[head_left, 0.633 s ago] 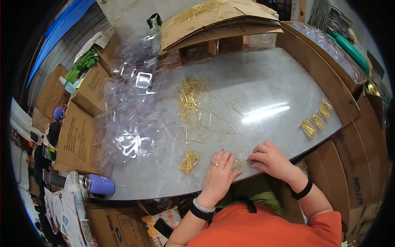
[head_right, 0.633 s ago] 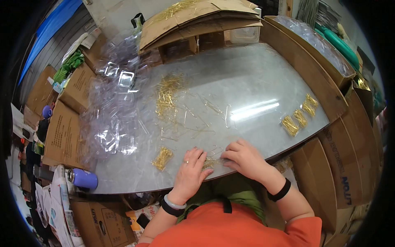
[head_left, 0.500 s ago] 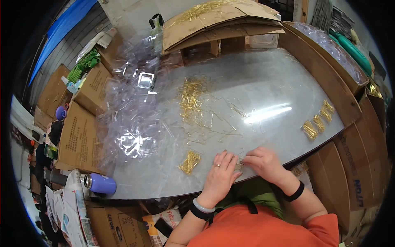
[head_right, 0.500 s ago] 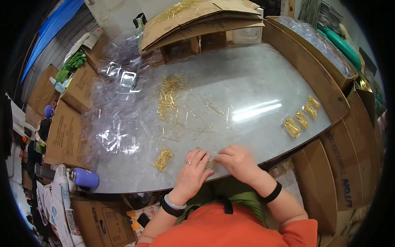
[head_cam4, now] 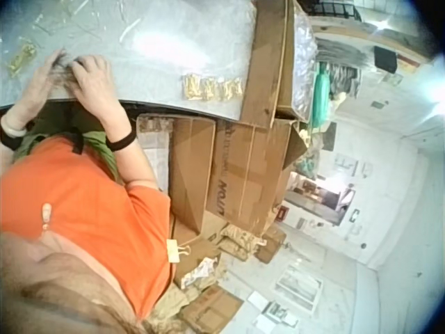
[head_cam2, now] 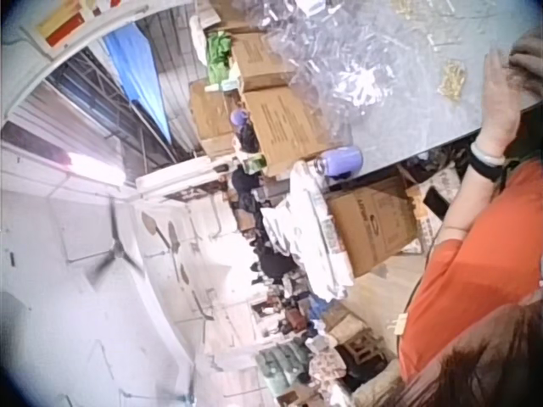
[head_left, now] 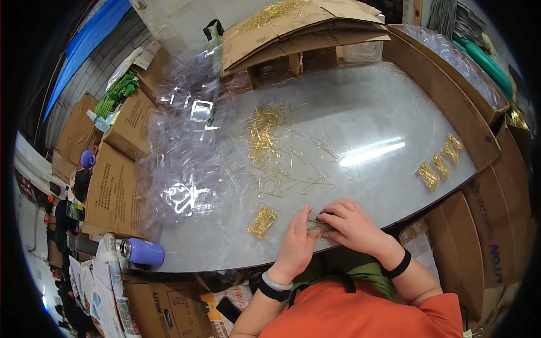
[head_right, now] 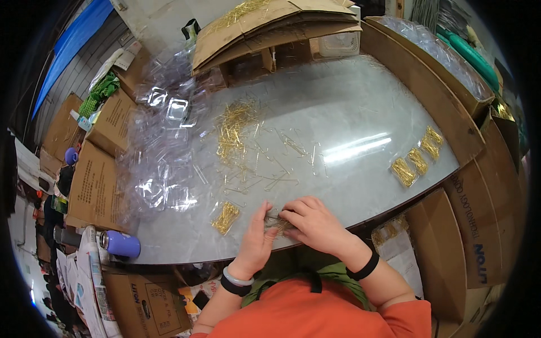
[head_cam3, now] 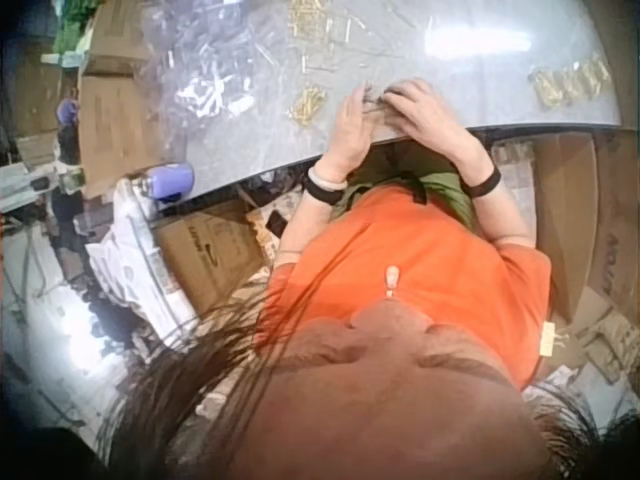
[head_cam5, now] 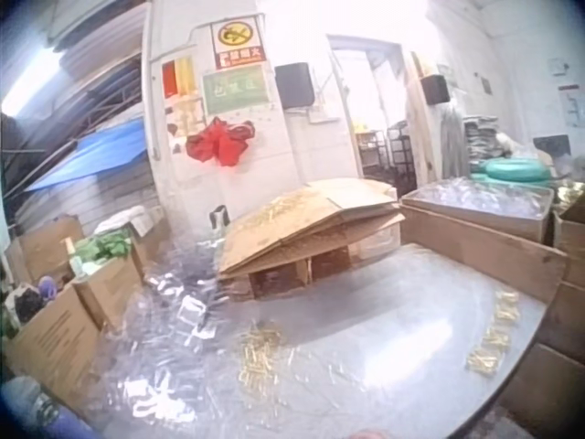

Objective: Sort metal pins from a large pile and place them into small plastic trays, then pack the trays into boxes.

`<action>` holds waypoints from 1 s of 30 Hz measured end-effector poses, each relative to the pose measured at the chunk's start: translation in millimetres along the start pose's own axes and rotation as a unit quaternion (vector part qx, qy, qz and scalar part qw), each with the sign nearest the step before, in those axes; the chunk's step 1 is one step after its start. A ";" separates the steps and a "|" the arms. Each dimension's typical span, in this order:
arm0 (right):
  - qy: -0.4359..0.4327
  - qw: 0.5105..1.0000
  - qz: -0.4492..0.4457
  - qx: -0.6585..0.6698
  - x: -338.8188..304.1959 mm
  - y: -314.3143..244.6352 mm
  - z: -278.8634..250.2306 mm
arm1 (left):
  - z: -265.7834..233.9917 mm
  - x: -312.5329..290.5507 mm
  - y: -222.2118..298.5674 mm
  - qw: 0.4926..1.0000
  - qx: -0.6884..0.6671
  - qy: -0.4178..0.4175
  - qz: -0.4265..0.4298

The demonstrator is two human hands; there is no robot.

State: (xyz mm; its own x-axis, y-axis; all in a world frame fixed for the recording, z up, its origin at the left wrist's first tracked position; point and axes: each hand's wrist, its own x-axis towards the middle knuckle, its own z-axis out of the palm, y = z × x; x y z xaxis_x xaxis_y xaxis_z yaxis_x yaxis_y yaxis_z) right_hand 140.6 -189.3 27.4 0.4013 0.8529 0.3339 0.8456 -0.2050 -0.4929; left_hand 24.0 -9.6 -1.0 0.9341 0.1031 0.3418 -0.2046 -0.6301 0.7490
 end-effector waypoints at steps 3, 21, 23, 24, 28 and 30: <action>0.005 1.000 0.026 -0.014 -1.1 0.8 7.1 | -12.0 -7.8 5.6 0.999 0.038 0.017 0.017; -0.009 0.998 -0.041 0.036 2.5 2.5 7.5 | -3.6 1.6 31.3 0.998 0.035 0.027 -0.053; -0.002 0.998 -0.046 0.032 1.3 5.0 8.0 | -5.7 -0.9 33.6 0.996 0.007 -0.002 -0.084; -0.009 0.998 -0.031 0.054 0.9 5.1 6.9 | -6.2 -1.9 34.5 0.997 0.040 0.008 -0.060; 0.073 0.981 0.042 0.173 -5.8 9.1 7.3 | -6.1 -2.1 27.7 0.992 0.126 -0.014 0.007; 0.151 0.959 0.095 0.220 -12.8 6.5 10.2 | -2.3 0.1 21.3 0.987 0.156 -0.044 0.018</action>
State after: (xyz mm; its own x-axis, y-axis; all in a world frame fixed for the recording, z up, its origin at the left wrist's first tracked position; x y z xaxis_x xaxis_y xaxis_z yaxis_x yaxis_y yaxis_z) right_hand 137.4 -196.7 11.8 0.6730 0.6292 0.3888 0.5435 -0.0642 -0.8370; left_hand 19.0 -21.2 16.4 0.9525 0.0176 0.3041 -0.1509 -0.8399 0.5213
